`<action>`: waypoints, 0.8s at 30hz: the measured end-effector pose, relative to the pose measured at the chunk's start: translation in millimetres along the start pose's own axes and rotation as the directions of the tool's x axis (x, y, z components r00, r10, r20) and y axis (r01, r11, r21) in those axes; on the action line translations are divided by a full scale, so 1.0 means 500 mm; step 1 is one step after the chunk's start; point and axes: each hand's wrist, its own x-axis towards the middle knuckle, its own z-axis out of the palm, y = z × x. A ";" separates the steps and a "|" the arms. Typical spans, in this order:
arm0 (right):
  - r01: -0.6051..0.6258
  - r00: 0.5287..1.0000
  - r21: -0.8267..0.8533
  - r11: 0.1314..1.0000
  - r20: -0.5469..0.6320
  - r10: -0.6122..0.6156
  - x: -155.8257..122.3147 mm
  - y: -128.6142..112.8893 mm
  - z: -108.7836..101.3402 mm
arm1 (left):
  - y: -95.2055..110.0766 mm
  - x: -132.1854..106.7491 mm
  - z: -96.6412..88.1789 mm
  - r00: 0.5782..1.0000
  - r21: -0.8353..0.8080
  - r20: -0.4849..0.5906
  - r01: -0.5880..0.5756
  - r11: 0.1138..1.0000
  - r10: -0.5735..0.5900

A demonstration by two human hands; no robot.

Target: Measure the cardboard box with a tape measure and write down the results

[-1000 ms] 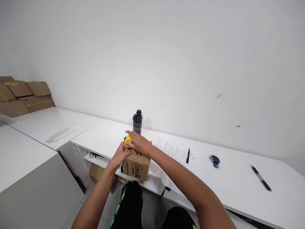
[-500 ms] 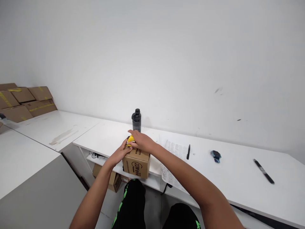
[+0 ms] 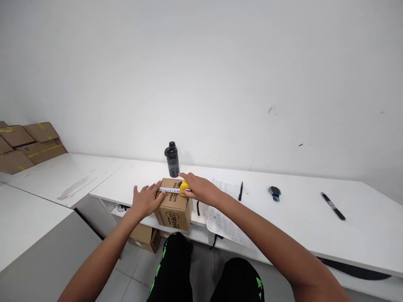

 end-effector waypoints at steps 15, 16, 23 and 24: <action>-0.081 0.996 -0.007 0.997 -0.020 0.081 -0.079 0.048 -0.018 | 0.007 0.016 -0.010 0.994 0.136 0.106 -0.037 0.990 0.022; -0.080 0.997 -0.005 0.997 -0.023 0.080 -0.079 0.049 -0.018 | 0.008 0.017 -0.010 0.994 0.146 0.110 -0.038 0.989 0.022; -0.040 0.998 0.004 0.999 -0.056 0.040 -0.071 0.049 -0.004 | 0.015 0.018 -0.007 0.995 0.121 0.095 -0.015 0.993 0.004; -0.031 0.997 0.005 1.000 -0.065 0.031 -0.068 0.049 -0.001 | 0.015 0.019 -0.006 0.996 0.123 0.094 -0.015 0.992 0.004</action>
